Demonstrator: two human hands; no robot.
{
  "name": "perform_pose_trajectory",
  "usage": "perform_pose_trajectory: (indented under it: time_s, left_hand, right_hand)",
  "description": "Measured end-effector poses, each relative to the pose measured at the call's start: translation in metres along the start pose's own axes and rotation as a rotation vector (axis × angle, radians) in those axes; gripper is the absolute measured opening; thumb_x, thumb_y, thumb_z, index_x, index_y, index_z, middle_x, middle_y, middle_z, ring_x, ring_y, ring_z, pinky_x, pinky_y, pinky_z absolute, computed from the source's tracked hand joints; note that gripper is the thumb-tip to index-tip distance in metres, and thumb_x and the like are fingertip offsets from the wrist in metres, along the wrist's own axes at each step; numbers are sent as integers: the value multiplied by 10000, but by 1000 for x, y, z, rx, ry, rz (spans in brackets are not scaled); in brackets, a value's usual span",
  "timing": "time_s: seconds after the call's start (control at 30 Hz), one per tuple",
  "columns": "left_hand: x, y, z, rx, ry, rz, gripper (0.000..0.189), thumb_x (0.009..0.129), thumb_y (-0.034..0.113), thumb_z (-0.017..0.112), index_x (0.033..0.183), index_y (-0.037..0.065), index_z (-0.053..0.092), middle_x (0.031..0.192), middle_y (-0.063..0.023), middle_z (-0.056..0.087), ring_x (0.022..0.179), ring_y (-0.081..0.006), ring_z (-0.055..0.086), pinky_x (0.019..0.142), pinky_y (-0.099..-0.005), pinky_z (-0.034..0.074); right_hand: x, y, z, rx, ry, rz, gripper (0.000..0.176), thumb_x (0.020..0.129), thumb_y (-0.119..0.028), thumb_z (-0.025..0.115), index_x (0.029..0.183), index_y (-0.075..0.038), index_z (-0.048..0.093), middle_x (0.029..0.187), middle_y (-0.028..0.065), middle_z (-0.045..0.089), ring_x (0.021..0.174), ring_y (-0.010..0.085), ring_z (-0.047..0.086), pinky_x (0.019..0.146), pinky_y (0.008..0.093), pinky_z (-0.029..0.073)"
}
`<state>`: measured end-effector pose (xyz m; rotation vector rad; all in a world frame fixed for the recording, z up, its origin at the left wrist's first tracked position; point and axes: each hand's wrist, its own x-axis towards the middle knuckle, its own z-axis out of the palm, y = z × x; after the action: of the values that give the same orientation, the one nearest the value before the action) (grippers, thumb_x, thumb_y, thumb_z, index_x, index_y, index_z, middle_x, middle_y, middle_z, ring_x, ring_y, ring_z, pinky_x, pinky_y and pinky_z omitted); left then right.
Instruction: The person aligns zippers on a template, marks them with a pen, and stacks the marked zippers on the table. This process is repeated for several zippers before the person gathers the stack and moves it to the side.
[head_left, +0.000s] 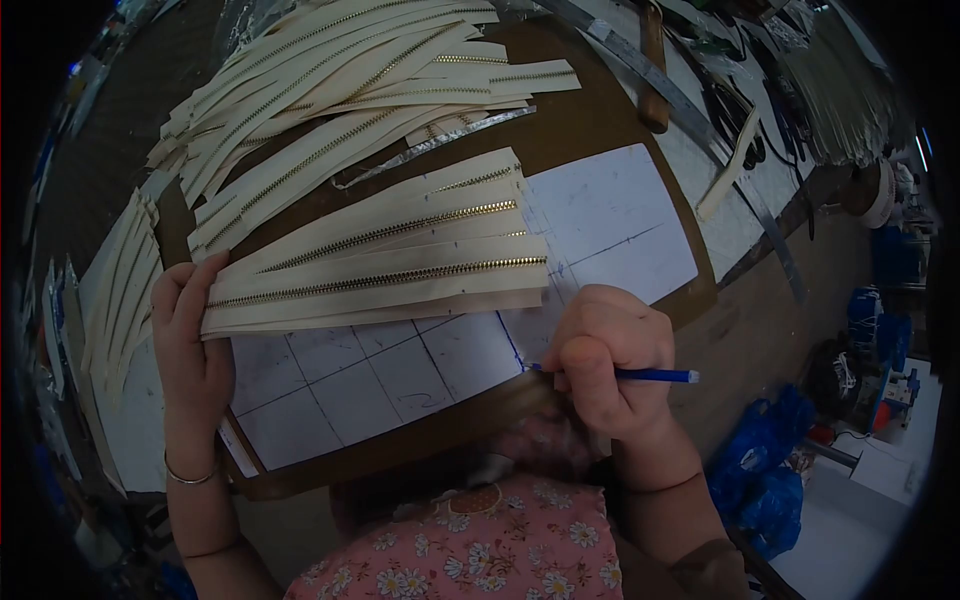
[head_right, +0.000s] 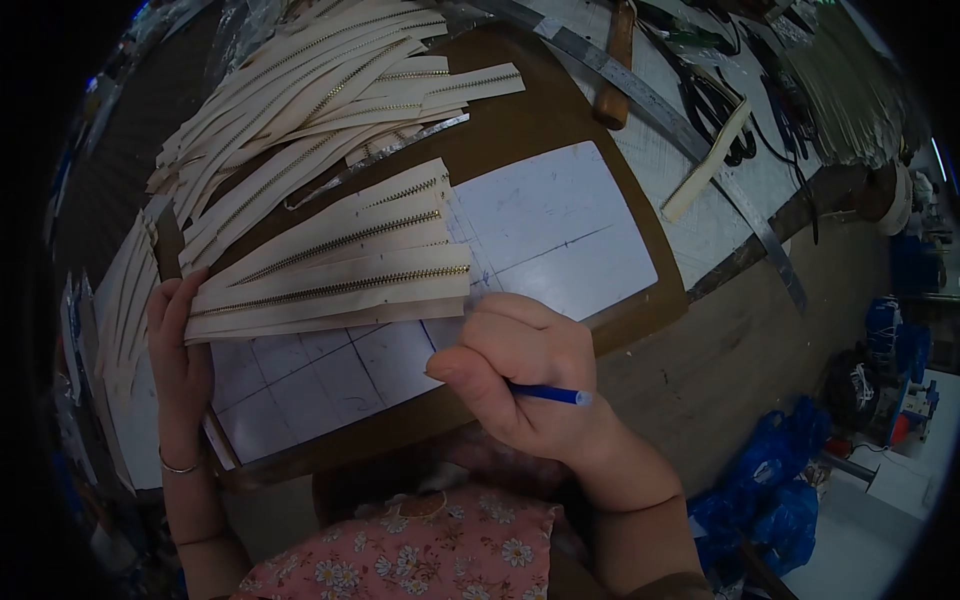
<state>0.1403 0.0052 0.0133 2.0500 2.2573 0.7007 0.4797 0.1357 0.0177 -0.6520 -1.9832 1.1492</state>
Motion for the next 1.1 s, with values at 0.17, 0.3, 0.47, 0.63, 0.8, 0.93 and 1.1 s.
perform_pose_trajectory:
  time_s: [0.17, 0.3, 0.47, 0.63, 0.8, 0.93, 1.1]
  left_hand:
    - [-1, -1, 0, 20, 8, 14, 515, 816, -78, 443, 1291, 5, 625, 1145, -166, 563, 1080, -317, 558, 1000, -364, 429]
    - [-1, 1, 1, 25, 13, -5, 513, 810, -81, 457, 1286, 7, 626, 1133, -164, 562, 1074, -319, 558, 996, -369, 430]
    - [0, 3, 1, 43, 28, 25, 494, 812, -74, 477, 1276, 8, 629, 1094, -160, 560, 1041, -323, 558, 963, -370, 443]
    - [5, 10, -5, 70, 22, 16, 424, 813, -55, 526, 1216, 6, 644, 1049, -150, 573, 963, -327, 578, 896, -372, 470]
    - [26, 19, -26, 192, 30, 73, 267, 844, 4, 602, 1106, 26, 648, 1084, -141, 613, 972, -328, 620, 864, -405, 490]
    - [58, 24, -68, 357, 104, 182, 247, 859, 50, 646, 1107, 48, 645, 1135, -138, 623, 1030, -318, 630, 875, -422, 496]
    - [61, -31, -149, 619, 287, 237, 275, 885, 54, 650, 1159, 68, 642, 1239, -129, 612, 1142, -281, 618, 959, -419, 491]
  right_hand:
    - [1, -1, -3, 3, -39, 17, 303, 910, -166, 718, 690, -18, 573, 621, 90, 449, 537, 258, 441, 494, 347, 365]
    - [-2, 2, -4, 39, 6, 19, 329, 950, -183, 665, 676, -19, 586, 603, 70, 469, 535, 233, 480, 508, 326, 384]
    - [-10, 8, -7, 268, 88, 64, 382, 1026, -239, 554, 717, -20, 597, 659, 51, 540, 561, 164, 536, 531, 281, 416]
    - [1, 14, -16, 349, 335, -101, 363, 1070, -266, 463, 833, -3, 542, 827, 101, 570, 633, 119, 531, 563, 250, 443]
    - [5, 34, -18, 134, 449, -109, 381, 1074, -270, 449, 804, -10, 516, 810, 93, 548, 643, 126, 517, 564, 252, 443]
    - [2, 38, -16, 124, 471, -90, 371, 1071, -266, 452, 802, -18, 512, 804, 83, 539, 658, 128, 525, 566, 252, 444]
    - [1, 42, -17, 148, 481, -94, 350, 1068, -244, 462, 812, -15, 527, 800, 75, 550, 651, 124, 529, 569, 245, 443]
